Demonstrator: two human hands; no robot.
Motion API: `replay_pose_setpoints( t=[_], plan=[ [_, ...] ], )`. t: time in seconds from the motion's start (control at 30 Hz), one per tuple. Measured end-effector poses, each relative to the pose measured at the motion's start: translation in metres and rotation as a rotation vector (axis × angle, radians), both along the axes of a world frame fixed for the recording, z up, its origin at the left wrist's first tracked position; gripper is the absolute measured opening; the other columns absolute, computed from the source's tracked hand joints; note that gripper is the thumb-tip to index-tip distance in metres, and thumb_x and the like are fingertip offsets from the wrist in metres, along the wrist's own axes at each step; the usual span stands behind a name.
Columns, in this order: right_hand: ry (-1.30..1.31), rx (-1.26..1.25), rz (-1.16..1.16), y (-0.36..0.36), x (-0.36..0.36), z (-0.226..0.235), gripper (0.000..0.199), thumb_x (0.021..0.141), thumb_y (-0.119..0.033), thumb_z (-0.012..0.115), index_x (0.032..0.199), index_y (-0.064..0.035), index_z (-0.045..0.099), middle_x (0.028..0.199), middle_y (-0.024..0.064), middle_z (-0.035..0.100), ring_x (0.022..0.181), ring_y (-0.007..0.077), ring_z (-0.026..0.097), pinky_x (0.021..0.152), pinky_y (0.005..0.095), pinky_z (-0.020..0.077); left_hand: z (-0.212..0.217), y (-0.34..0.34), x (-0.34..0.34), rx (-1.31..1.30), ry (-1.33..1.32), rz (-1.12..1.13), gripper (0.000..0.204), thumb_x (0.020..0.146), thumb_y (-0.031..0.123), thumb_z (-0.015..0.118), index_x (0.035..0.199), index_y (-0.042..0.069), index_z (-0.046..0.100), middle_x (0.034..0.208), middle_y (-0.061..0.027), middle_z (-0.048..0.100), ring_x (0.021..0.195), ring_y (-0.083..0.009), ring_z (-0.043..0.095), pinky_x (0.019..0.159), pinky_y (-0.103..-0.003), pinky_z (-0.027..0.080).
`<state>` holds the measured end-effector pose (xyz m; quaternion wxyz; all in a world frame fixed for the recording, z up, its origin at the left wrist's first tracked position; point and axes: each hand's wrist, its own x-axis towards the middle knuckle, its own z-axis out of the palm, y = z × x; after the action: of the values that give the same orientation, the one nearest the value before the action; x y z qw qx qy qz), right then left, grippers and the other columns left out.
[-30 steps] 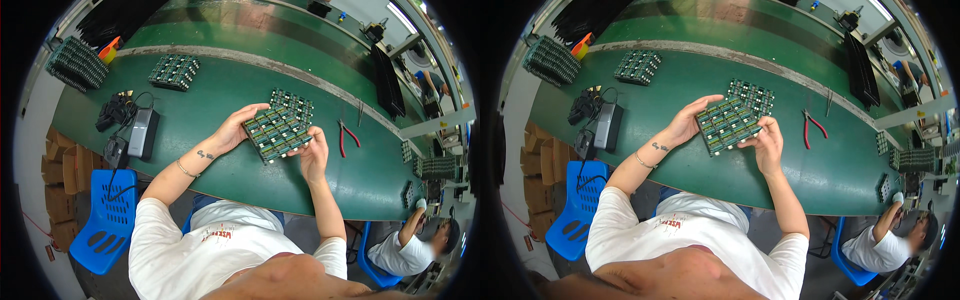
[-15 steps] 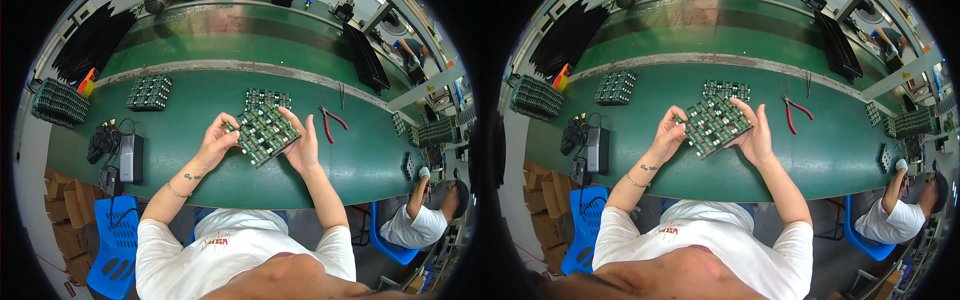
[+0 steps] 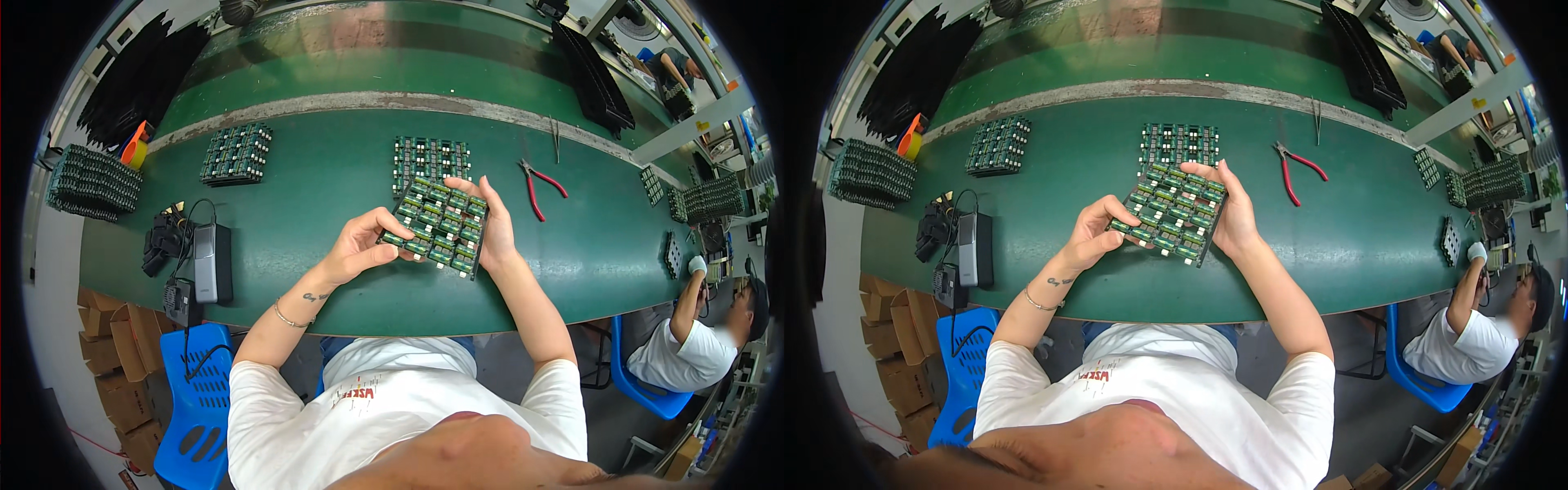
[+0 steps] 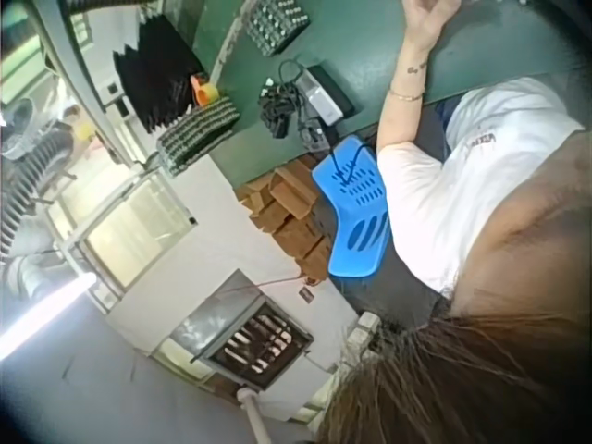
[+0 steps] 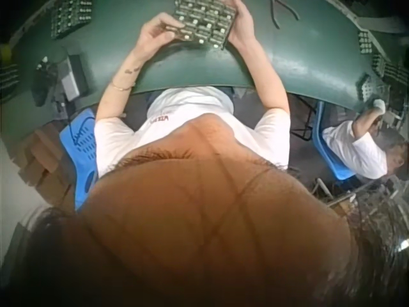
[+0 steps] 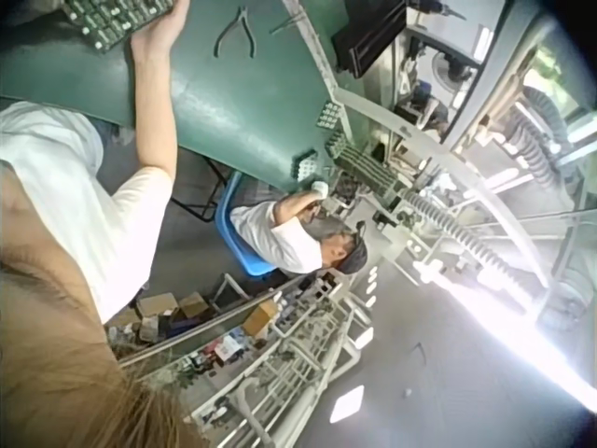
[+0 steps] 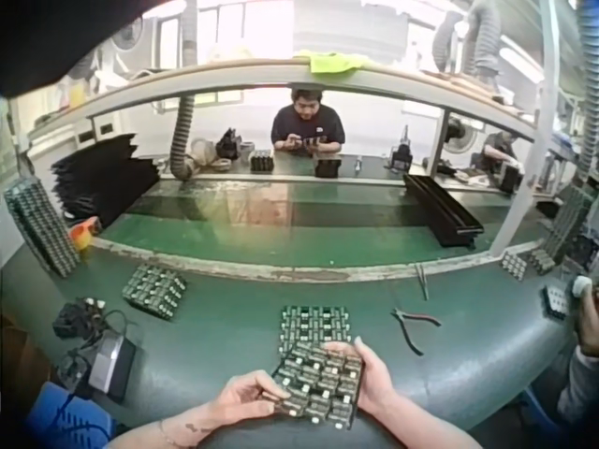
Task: The person picks up circuit boards from a stack one at a time, turns each board over by hand to view both sides, and arranges them into stacks on the workbench.
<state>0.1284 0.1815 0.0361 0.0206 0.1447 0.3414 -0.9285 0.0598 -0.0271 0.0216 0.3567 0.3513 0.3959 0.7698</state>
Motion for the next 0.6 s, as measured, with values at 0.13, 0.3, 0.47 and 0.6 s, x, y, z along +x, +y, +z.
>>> replay_pose_setpoints(
  t=[0.13,0.3,0.47,0.6],
  plan=[
    [-0.014,-0.007,0.018,0.0013,-0.0012,-0.0037,0.045,0.092,-0.042,0.038,0.112,-0.0051,0.054,0.111,0.0156,0.058,0.098,0.0287,0.059,0.084,0.041,0.049,0.0049,0.0017,0.0031,0.011,0.0,-0.025,0.019,0.082,0.001,0.06,0.1,-0.001,0.055,0.098,-0.0121,0.056,0.085,-0.0193,0.058,0.082,-0.037,0.054],
    [-0.053,-0.027,0.022,0.0011,-0.0024,-0.007,0.043,0.092,-0.041,0.039,0.111,-0.0057,0.054,0.11,0.0156,0.058,0.097,0.0295,0.06,0.084,0.042,0.0491,0.0049,0.0013,0.0033,0.007,0.01,-0.041,0.02,0.082,0.0,0.059,0.101,-0.002,0.054,0.099,-0.0128,0.056,0.086,-0.0205,0.059,0.082,-0.037,0.054],
    [-0.067,-0.039,0.038,0.0004,-0.0026,-0.0098,0.042,0.092,-0.041,0.04,0.112,-0.0062,0.053,0.11,0.0158,0.058,0.097,0.0302,0.06,0.084,0.0426,0.0491,0.0034,0.0017,0.003,0.021,0.0,-0.049,0.02,0.082,0.0,0.059,0.102,-0.001,0.054,0.098,-0.0127,0.056,0.087,-0.0225,0.061,0.081,-0.038,0.054],
    [-0.073,-0.018,0.043,-0.0012,-0.0023,-0.0085,0.042,0.091,-0.04,0.041,0.112,-0.0061,0.053,0.111,0.0164,0.058,0.099,0.0305,0.059,0.085,0.0433,0.0487,0.0009,0.0008,0.0017,0.02,0.039,-0.049,0.027,0.083,-0.001,0.058,0.108,0.001,0.048,0.099,-0.0132,0.056,0.087,-0.0235,0.062,0.081,-0.037,0.054]
  ],
)
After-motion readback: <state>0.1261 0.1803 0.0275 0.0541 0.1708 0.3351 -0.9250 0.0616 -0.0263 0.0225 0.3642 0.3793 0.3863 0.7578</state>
